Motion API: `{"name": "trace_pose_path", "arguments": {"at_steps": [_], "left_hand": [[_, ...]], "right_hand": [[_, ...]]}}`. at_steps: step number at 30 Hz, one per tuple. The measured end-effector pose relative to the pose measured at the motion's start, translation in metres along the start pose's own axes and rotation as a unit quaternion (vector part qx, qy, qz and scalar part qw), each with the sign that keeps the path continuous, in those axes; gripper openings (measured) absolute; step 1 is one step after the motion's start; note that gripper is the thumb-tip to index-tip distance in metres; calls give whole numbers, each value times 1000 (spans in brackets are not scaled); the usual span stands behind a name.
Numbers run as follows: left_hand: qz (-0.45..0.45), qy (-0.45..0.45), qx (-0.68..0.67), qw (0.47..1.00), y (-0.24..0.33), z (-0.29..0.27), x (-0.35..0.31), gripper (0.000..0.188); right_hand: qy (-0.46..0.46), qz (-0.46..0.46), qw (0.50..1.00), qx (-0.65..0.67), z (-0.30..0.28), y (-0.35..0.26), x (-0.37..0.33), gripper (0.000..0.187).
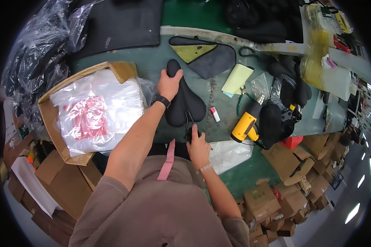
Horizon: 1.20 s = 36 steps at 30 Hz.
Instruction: Packing bicycle saddles into plastic bags and then placing them into a cardboard box for shipping.
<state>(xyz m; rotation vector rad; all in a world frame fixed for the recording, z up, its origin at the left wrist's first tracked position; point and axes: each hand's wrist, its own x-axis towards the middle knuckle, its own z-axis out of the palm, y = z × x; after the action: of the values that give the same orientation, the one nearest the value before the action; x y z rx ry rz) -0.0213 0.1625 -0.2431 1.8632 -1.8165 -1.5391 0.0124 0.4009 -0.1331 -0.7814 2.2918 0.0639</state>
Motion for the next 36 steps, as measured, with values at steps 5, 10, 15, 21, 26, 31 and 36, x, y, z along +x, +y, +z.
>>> {"name": "trace_pose_path", "arguments": {"at_steps": [5, 10, 15, 21, 26, 31, 36], "left_hand": [[38, -47, -42, 997, -3, -13, 2, 74], [200, -46, 0, 979, 8, -56, -47, 59], [195, -27, 65, 978, -7, -187, -120, 31], [246, 75, 166, 952, -70, -196, -107, 49], [181, -15, 166, 969, -82, -213, -89, 33], [217, -37, 92, 971, -81, -238, -93, 30], [192, -67, 82, 976, -64, -233, -91, 29]], "right_hand": [[161, -100, 980, 61, -58, 8, 68, 79], [282, -115, 952, 22, -115, 55, 146, 77], [286, -164, 942, 64, -106, -27, 180, 66], [26, -79, 914, 396, -48, -40, 256, 71], [-32, -166, 866, 470, -79, -77, 210, 69], [-17, -37, 843, 537, -128, -49, 171, 57], [-23, 0, 801, 598, -147, -24, 150, 37]]}}
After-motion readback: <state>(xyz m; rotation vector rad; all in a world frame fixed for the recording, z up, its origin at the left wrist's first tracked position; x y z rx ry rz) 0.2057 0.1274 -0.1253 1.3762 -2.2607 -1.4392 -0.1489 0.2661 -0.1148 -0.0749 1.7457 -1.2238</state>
